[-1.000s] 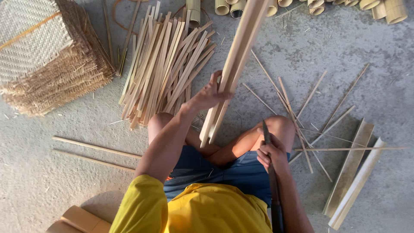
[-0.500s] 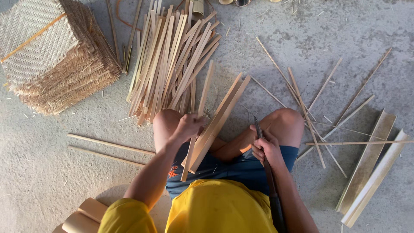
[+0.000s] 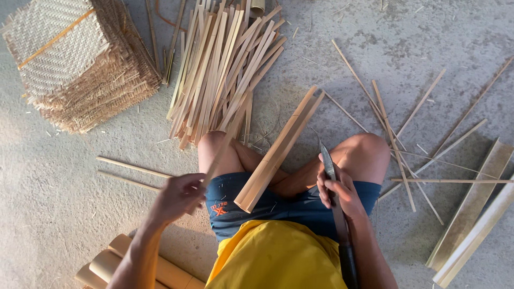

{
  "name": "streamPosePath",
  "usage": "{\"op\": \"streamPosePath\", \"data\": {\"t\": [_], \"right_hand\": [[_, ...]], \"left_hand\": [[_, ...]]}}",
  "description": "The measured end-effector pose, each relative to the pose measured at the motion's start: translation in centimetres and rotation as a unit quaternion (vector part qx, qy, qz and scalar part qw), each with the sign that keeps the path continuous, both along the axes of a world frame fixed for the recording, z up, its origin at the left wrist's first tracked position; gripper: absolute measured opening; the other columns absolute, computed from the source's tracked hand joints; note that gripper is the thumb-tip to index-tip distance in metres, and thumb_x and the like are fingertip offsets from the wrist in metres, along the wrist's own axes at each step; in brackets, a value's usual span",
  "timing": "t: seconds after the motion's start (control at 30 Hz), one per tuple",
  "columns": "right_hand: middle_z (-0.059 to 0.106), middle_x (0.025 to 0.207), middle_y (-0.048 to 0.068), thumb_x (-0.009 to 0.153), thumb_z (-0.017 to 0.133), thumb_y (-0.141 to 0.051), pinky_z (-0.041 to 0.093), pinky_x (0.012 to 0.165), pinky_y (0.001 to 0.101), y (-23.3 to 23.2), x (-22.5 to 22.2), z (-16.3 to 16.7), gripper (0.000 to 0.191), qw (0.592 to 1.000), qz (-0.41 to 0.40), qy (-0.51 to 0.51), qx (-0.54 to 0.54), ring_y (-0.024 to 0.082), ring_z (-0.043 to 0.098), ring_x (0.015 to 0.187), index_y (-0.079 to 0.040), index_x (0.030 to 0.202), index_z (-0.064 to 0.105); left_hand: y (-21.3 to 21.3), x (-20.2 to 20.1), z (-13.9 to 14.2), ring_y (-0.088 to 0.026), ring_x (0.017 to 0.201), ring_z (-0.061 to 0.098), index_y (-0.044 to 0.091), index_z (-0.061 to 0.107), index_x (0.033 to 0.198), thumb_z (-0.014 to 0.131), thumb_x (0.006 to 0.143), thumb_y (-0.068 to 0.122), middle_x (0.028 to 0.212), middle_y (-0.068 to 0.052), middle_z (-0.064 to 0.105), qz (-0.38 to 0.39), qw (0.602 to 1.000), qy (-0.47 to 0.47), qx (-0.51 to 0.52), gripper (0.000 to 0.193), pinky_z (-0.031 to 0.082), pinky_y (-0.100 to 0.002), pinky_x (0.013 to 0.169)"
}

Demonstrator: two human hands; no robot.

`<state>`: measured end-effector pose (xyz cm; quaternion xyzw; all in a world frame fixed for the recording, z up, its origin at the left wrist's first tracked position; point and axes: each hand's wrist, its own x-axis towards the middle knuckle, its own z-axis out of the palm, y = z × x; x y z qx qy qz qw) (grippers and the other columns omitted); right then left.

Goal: The person sits on the floor and splits bamboo poles into thin strips using a knife, then trims the nodes off the strips and places finished strips onto a growing pile beside them.

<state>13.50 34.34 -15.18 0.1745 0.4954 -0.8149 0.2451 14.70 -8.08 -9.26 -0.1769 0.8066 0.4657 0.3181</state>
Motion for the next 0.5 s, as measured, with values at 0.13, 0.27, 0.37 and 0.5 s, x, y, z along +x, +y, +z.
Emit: {"op": "streamPosePath", "data": {"t": [0.13, 0.27, 0.37, 0.5], "right_hand": [[0.057, 0.086, 0.01, 0.086, 0.044, -0.003, 0.039, 0.036, 0.0231, -0.9, 0.5, 1.0, 0.067, 0.996, 0.029, 0.051, -0.072, 0.008, 0.046, 0.05, 0.002, 0.153, 0.038], [0.051, 0.078, 0.011, 0.092, 0.042, -0.011, 0.036, 0.033, 0.0229, -2.3, -1.1, 3.3, 0.065, 0.999, 0.031, -0.004, -0.037, 0.008, 0.039, 0.041, 0.0, 0.156, 0.04], [0.051, 0.083, 0.01, 0.097, 0.044, -0.017, 0.036, 0.035, 0.0229, -3.1, -3.3, 7.3, 0.061, 0.992, 0.036, 0.025, -0.119, 0.008, 0.04, 0.043, 0.0, 0.156, 0.036], [0.054, 0.094, 0.01, 0.105, 0.047, -0.03, 0.037, 0.038, 0.0238, -4.3, -3.6, 14.3, 0.06, 0.945, 0.081, 0.198, -0.248, 0.011, 0.042, 0.049, 0.006, 0.151, 0.034]], "left_hand": [[-1.6, -1.3, 3.5, -0.016, 0.067, 0.076, 0.006, 0.074, 0.115, 0.071, 0.094, 0.007, 0.091, -0.012, 0.078, -0.072, 0.916, 0.344, -0.192, 0.021, 0.061, -0.028, 0.056], [2.6, -5.2, 6.4, -0.02, 0.091, 0.078, 0.003, 0.069, 0.12, 0.076, 0.095, 0.004, 0.105, -0.014, 0.079, -0.027, 0.83, 0.513, -0.217, 0.025, 0.065, -0.03, 0.075], [7.9, -9.4, 6.9, -0.018, 0.094, 0.078, 0.005, 0.061, 0.116, 0.079, 0.099, 0.003, 0.108, -0.011, 0.076, 0.044, 0.773, 0.631, -0.046, 0.025, 0.067, -0.029, 0.082], [13.4, -12.5, 6.5, -0.018, 0.087, 0.069, 0.003, 0.068, 0.108, 0.074, 0.098, -0.005, 0.106, -0.013, 0.075, 0.092, 0.747, 0.624, 0.211, 0.014, 0.061, -0.029, 0.074]]}}
